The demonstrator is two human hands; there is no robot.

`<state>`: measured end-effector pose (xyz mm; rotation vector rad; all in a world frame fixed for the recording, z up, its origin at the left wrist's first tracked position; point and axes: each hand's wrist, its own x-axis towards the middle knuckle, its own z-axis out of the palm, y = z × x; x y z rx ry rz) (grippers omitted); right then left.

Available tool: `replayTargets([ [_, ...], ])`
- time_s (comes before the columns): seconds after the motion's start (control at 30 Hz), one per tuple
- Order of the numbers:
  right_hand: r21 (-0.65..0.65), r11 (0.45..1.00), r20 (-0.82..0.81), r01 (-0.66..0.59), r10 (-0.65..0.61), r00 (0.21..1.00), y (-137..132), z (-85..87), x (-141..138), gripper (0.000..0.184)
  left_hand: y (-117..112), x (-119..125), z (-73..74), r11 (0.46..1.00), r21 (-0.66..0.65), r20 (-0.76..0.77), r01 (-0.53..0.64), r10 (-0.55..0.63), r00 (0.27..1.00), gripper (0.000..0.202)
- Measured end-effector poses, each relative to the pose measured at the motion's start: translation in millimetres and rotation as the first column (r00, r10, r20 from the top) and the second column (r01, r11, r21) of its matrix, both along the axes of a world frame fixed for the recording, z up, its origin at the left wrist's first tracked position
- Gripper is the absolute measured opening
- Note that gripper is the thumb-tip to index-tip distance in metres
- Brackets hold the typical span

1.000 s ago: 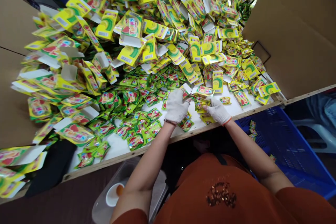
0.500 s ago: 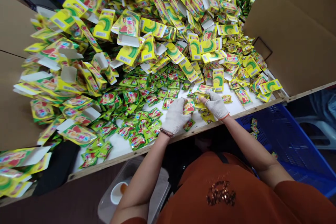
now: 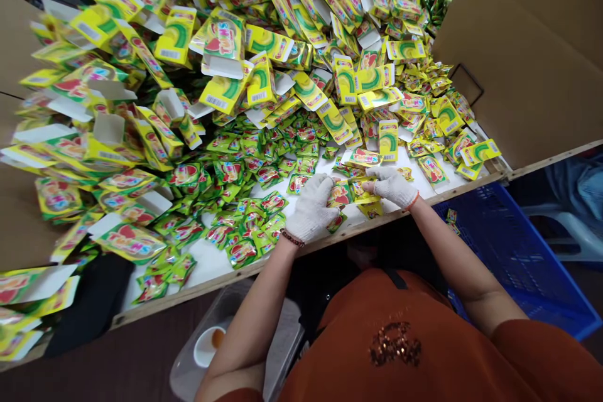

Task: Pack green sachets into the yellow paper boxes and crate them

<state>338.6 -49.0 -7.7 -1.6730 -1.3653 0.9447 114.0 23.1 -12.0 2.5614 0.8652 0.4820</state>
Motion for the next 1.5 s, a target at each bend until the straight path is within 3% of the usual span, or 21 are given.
replayTargets([
  [0.13,0.001,0.996,0.208,-0.084,0.082,0.975,2.1,4.6,-2.9,0.014,0.0,1.3,1.6,0.997,0.016,-0.060,0.074,-0.073,0.996,0.037],
  [0.37,0.055,0.991,0.477,-0.118,0.078,0.875,-7.1,-2.1,-24.7,0.011,-4.4,0.4,-3.5,0.999,-0.008,-0.087,0.053,-0.053,0.995,0.039],
  [0.5,-0.005,0.973,0.386,-0.229,0.214,0.898,-9.4,-6.5,-12.5,0.008,-2.3,-5.6,-0.1,0.982,-0.062,-0.090,0.178,-0.183,0.979,0.037],
  [0.57,0.006,0.975,0.365,-0.221,0.204,0.908,-9.5,-5.7,-9.2,0.008,-1.6,-5.3,1.8,0.976,-0.075,-0.093,0.204,-0.211,0.973,0.034],
  [0.7,0.094,0.992,0.393,-0.085,0.042,0.918,-12.0,-4.7,-22.0,0.013,-8.7,2.4,-2.2,0.995,-0.091,-0.055,0.043,-0.048,0.997,0.031],
  [0.77,0.073,0.996,0.399,-0.046,0.013,0.917,-13.7,-6.8,-30.1,0.012,-15.7,5.6,-7.8,0.995,-0.094,-0.033,-0.032,0.029,0.999,0.036],
  [0.9,-0.084,0.991,0.297,-0.101,0.121,0.947,-13.9,-10.0,-30.7,0.011,-25.9,5.9,-17.0,0.999,-0.038,-0.040,-0.036,0.034,0.999,0.045],
  [1.07,-0.015,0.999,0.217,0.031,-0.027,0.976,-9.6,0.0,-30.9,0.011,-26.5,7.8,-17.1,0.995,0.095,-0.025,-0.026,0.029,0.999,0.051],
  [1.2,-0.235,0.968,-0.130,-0.082,0.053,0.990,-14.1,11.1,-37.2,0.006,-25.1,10.9,-15.8,0.985,0.164,-0.001,-0.056,0.057,0.998,0.052],
  [1.3,-0.280,0.940,-0.337,-0.197,0.096,0.937,-19.7,14.1,-35.7,0.021,-25.6,13.7,-17.8,0.980,0.145,0.042,-0.136,0.131,0.990,0.056],
  [1.4,-0.220,0.950,-0.276,-0.220,0.156,0.948,-17.4,12.8,-31.9,0.021,-31.0,19.2,-20.6,0.983,0.036,0.098,-0.178,0.174,0.980,0.060],
  [1.5,-0.143,0.964,0.006,-0.225,0.228,0.974,-7.2,11.1,-27.7,0.007,-40.2,24.3,-21.3,0.977,-0.147,0.170,-0.156,0.180,0.969,0.055],
])
